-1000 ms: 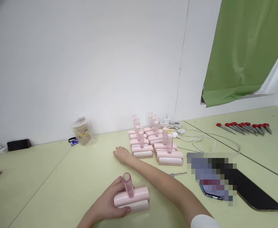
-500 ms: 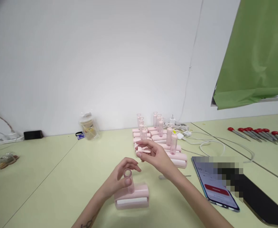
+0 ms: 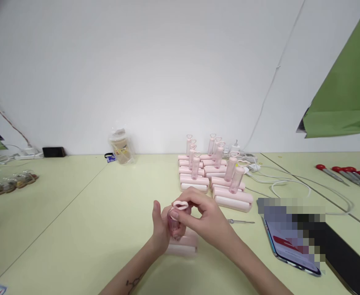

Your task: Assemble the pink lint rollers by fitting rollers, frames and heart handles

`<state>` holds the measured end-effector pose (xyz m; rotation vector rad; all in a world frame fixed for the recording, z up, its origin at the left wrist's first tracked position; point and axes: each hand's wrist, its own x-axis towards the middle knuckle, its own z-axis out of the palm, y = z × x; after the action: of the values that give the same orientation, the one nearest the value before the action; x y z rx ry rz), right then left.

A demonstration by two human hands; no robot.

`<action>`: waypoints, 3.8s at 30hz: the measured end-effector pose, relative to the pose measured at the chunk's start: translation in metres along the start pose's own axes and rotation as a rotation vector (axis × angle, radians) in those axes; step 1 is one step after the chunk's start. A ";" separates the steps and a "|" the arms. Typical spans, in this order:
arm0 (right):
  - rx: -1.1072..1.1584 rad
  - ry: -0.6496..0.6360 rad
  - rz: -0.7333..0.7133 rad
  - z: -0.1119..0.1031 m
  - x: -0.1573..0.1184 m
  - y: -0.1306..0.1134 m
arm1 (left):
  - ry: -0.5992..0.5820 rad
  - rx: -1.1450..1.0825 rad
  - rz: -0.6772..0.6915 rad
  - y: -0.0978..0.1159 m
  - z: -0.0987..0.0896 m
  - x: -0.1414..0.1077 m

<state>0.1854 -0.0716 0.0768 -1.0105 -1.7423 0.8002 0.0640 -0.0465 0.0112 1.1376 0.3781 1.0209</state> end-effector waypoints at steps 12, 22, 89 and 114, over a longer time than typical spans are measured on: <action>-0.260 0.011 -0.079 0.008 -0.006 0.004 | -0.020 -0.020 -0.047 0.011 0.002 0.001; -0.201 -0.009 -0.088 0.011 -0.006 0.000 | -0.073 0.092 -0.001 0.019 -0.001 0.000; 0.176 -0.054 0.187 0.028 -0.006 -0.001 | 0.233 0.042 -0.020 0.017 0.020 -0.004; 0.140 -0.436 0.211 0.018 0.015 -0.007 | 0.323 0.080 -0.192 0.024 0.020 -0.006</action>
<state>0.1631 -0.0632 0.0825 -0.9857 -1.9250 1.3380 0.0639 -0.0612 0.0395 0.9857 0.7775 1.0266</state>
